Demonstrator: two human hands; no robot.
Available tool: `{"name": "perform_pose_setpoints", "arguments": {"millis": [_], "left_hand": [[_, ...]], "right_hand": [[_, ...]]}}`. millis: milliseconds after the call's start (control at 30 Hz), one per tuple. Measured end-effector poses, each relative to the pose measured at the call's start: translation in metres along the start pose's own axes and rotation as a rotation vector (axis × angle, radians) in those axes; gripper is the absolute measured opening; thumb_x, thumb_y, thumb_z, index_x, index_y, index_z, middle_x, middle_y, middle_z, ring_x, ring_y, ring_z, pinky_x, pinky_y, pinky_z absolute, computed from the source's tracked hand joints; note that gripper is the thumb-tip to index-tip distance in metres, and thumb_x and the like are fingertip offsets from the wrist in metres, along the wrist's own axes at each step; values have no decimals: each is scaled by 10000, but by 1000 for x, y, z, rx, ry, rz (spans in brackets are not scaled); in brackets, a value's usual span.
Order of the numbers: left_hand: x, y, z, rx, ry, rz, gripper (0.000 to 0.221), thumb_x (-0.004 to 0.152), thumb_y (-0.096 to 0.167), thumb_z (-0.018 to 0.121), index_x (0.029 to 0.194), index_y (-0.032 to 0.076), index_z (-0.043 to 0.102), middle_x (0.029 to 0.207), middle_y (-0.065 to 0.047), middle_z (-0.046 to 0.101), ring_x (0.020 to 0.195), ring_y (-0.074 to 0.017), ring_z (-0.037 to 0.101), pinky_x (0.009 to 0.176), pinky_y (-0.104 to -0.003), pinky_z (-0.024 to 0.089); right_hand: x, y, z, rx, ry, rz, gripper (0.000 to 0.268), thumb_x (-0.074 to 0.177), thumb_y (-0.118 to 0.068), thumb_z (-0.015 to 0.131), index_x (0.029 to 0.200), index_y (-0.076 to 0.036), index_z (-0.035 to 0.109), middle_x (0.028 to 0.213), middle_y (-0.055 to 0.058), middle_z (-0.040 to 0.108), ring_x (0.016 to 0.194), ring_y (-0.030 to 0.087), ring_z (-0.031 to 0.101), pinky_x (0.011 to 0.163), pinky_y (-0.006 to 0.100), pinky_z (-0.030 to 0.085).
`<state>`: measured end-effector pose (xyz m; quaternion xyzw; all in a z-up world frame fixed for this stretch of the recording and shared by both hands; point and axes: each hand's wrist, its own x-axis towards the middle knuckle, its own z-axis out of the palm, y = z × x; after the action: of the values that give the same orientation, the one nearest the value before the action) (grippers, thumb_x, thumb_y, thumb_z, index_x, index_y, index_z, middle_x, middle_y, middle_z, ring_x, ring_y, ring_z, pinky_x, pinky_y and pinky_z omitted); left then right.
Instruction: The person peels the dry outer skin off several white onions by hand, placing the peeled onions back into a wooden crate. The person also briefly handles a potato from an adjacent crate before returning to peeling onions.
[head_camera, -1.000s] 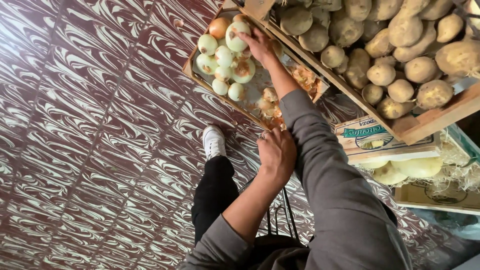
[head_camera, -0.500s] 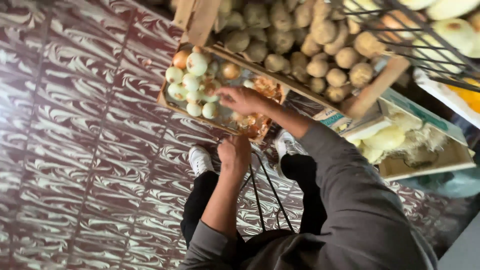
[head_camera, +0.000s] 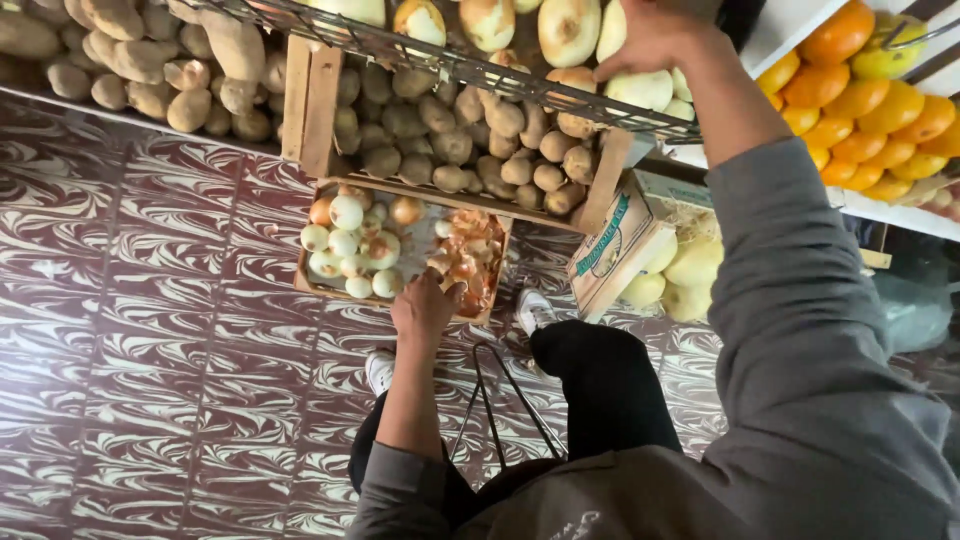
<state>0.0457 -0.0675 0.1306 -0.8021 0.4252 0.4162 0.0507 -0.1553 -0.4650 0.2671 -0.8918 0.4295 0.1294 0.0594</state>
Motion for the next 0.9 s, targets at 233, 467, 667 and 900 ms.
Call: {"name": "perform_pose_setpoints", "arguments": {"millis": [233,467,667,900], "left_hand": [[7,9,9,45,-24,64,562,990,630,474,1308,169,514,1148,-98,674,982,-283,701,711,-422,611],[6,13,7,-84,98,122,448,972,568,562,1216,195,608,988,-62,738,841,-237,726,590,-364,581],[-19,33,-34,-730,403,455,399,1022,385,547,1151,23,655,685,-45,722,470,-105,622,419,-226,560],[-41,43,-34,-1179,407,1049,1160,751,363,926,1621,144,190,1610,-234,204,1458,-491,287,1186,-617,288]], "right_hand": [[-6,5,0,401,18,323,910,887,-682,696,1567,-194,338,1557,169,391,1343,435,419,943,507,395],[25,45,35,1302,178,663,324,980,-432,446,847,-161,562,650,5,547,540,88,551,459,170,353],[-94,-73,-45,1957,358,440,519,736,-602,511,1026,-180,596,1021,37,702,898,206,706,444,217,348],[-192,-246,65,2333,-94,691,689,839,-665,617,1229,-97,600,1169,114,688,1023,340,710,765,471,666]]}}
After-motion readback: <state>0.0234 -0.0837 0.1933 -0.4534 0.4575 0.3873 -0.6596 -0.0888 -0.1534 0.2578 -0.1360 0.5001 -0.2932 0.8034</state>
